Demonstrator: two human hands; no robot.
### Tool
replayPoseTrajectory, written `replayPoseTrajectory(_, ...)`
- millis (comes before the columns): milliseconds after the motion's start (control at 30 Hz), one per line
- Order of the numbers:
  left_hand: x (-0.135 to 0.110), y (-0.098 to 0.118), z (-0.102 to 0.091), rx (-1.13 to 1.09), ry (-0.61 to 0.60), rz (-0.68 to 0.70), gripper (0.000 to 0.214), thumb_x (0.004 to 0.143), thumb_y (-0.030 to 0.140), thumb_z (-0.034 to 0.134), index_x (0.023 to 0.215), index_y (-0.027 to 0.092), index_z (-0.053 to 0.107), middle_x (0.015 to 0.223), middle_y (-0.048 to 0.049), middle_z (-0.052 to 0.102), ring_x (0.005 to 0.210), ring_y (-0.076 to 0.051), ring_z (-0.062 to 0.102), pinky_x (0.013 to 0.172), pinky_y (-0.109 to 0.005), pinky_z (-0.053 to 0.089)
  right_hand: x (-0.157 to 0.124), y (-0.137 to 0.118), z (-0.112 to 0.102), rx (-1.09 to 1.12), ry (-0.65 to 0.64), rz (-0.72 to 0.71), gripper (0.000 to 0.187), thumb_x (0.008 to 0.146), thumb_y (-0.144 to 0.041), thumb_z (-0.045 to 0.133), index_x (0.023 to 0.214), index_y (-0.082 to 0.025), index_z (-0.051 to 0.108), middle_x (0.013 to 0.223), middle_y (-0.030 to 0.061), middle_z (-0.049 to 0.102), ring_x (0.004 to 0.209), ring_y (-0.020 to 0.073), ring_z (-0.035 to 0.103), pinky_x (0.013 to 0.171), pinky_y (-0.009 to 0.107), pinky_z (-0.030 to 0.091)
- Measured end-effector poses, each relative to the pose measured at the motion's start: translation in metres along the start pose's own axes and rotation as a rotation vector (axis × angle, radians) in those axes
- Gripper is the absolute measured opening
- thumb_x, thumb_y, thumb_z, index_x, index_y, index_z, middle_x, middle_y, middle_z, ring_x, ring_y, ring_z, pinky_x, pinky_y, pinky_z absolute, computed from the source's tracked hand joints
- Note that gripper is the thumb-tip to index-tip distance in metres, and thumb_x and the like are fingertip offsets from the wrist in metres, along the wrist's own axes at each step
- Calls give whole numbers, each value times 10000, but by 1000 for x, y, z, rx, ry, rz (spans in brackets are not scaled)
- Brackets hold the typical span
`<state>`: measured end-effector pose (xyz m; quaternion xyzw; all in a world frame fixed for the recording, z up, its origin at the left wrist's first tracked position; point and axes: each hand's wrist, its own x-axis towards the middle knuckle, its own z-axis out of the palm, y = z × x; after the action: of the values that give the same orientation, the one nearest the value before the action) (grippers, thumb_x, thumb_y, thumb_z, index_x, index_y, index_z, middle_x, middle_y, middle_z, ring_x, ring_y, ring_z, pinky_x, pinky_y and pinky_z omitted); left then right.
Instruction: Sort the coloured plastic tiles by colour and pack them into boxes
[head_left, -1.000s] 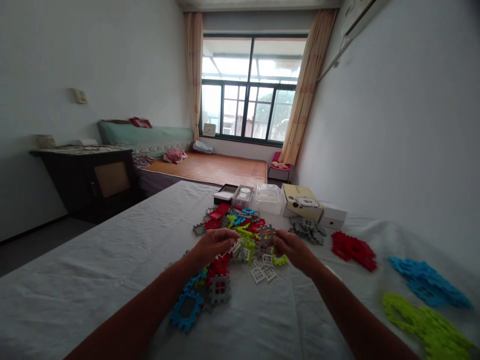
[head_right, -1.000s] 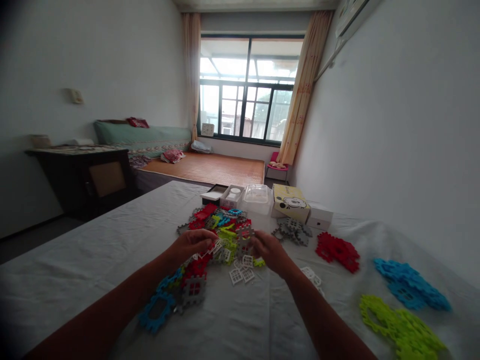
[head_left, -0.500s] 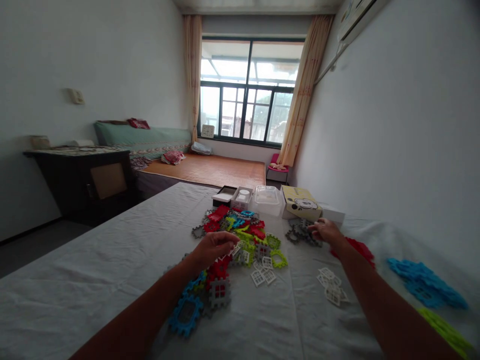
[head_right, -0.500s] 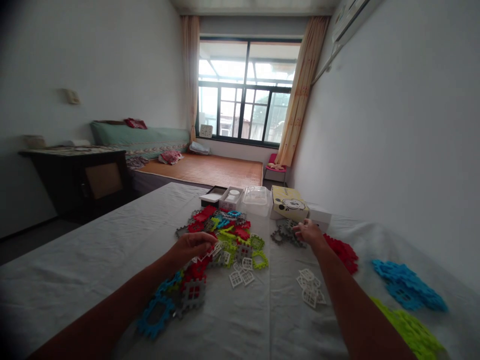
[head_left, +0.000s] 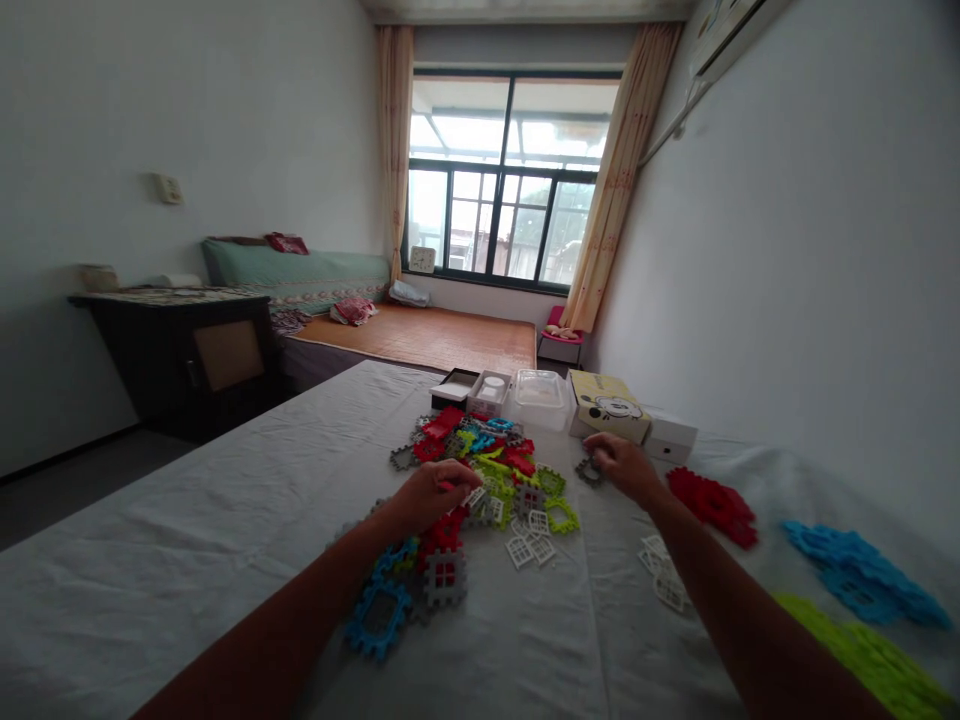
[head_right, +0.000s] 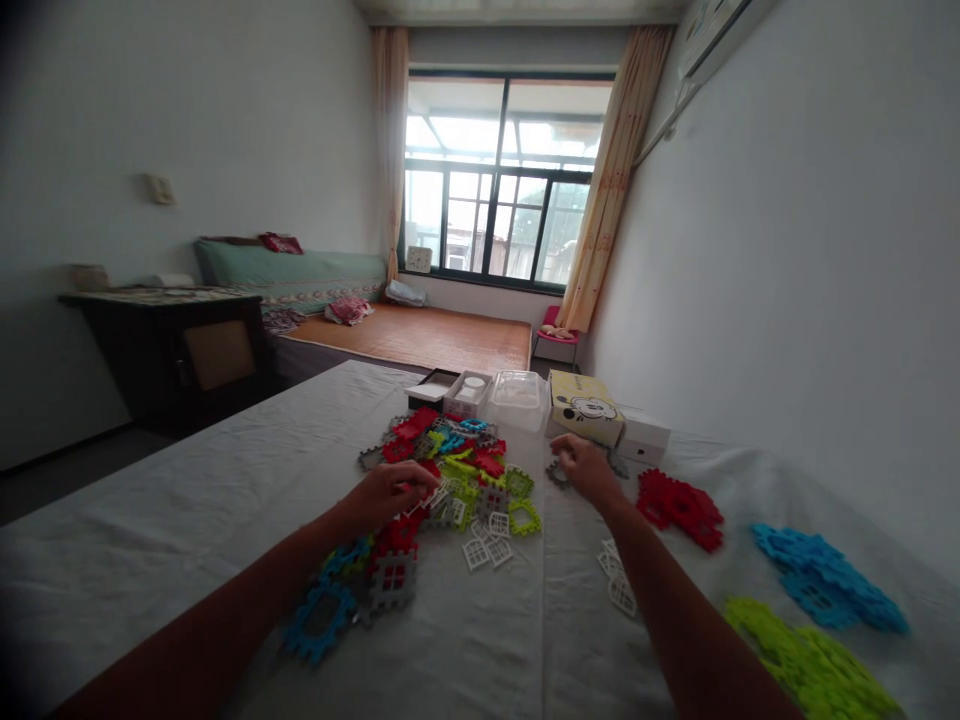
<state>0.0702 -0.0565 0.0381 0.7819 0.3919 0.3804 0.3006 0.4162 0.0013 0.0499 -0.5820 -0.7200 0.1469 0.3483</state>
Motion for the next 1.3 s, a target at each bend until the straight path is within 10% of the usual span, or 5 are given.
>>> replayPoseTrajectory(133,-5,2,5,335,-73,117,203,843,219,538,940,216,716,935,-47,675,908,-178,593,817,-267,463,-26,-52,38,-13,-219,-278,224,821,-300,498,940,-249,680,903,56,715,765,192,646,719,316,484)
replayPoseTrajectory(300,-6,2,4,530,-109,173,222,846,173,532,980,238,695,963,-39,662,940,-186,567,844,-272,449,-47,-53,68,-225,-79,-329,302,782,-400,615,1065,-301,650,1055,98,682,950,246,631,748,342,487)
replayPoseTrajectory(667,-7,6,5,574,-153,195,230,874,159,492,975,245,680,970,-20,653,925,-168,562,812,-243,440,-45,-78,44,92,-197,-318,179,838,-429,555,871,-366,719,895,30,720,850,184,651,772,318,496)
replayPoseTrajectory(933,-6,5,4,558,-147,210,220,874,156,494,967,233,678,972,-26,653,926,-169,563,818,-244,441,-14,8,11,446,210,203,298,645,-433,688,809,-189,637,658,29,653,527,156,587,446,260,498)
replayPoseTrajectory(1300,-6,2,6,544,-129,207,219,873,167,498,961,231,688,995,-31,660,932,-166,576,812,-242,458,8,55,3,803,500,365,252,619,-214,632,857,-202,551,885,39,642,804,166,678,782,278,579)
